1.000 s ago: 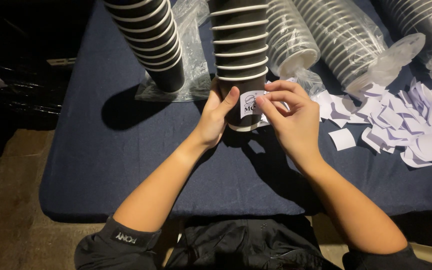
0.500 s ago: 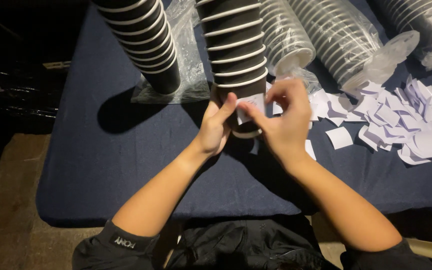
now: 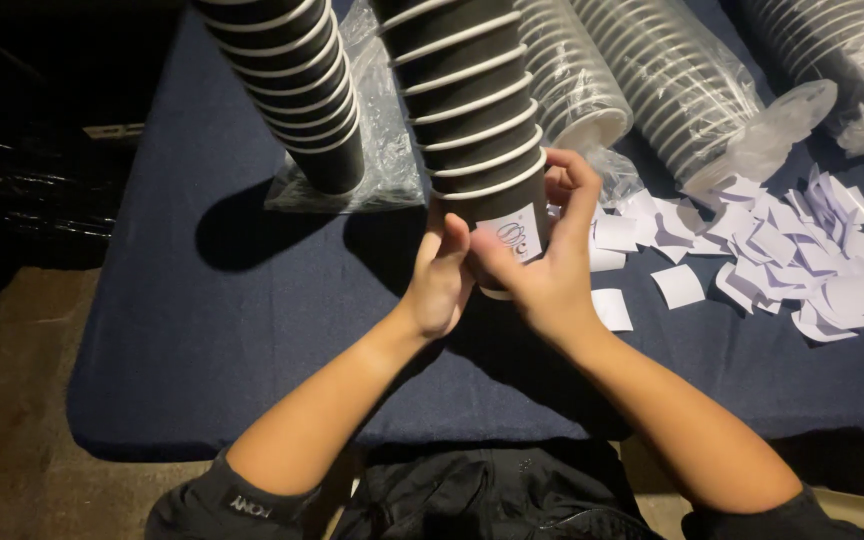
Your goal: Applying small paper labels to the side of paper cups
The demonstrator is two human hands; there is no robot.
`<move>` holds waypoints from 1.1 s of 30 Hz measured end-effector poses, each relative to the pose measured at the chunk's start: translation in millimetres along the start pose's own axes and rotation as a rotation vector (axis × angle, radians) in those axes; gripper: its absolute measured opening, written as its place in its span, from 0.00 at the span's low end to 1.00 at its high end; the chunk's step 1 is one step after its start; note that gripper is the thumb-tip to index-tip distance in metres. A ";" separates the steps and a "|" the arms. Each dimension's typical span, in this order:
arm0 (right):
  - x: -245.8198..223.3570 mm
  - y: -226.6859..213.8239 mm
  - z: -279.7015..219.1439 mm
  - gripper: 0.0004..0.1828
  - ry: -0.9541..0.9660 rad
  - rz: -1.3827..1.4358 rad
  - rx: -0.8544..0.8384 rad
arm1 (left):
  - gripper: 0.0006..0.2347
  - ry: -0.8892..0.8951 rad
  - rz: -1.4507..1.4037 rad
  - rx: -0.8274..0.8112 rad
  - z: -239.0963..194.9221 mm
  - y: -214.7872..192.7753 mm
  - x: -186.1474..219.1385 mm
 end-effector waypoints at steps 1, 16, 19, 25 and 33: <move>-5.5 0.9 0.1 0.53 0.015 -0.048 -0.011 | 0.37 0.028 0.043 0.021 1.1 5.8 12.1; 4.5 1.8 8.4 0.62 -0.091 0.433 -0.300 | 0.27 0.060 0.379 0.000 7.1 -24.4 46.5; -0.5 2.3 11.4 0.51 -0.075 0.490 -0.340 | 0.28 0.073 0.069 0.165 5.0 -14.4 32.8; 6.2 5.3 15.5 0.36 -0.061 0.655 -0.396 | 0.47 -0.042 0.538 0.109 3.8 -25.8 58.5; 11.5 -19.0 44.9 0.65 -0.106 0.166 -0.140 | 0.47 -0.043 1.005 0.030 4.0 -2.8 64.0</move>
Point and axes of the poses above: each hand's wrist, its own z-axis towards the middle knuckle, its own y-axis out of the palm, x = y × z, the point moved 4 cm from there along z, towards the middle knuckle, and after that the axes turned 12 degrees about -x, right-handed, at the moved point
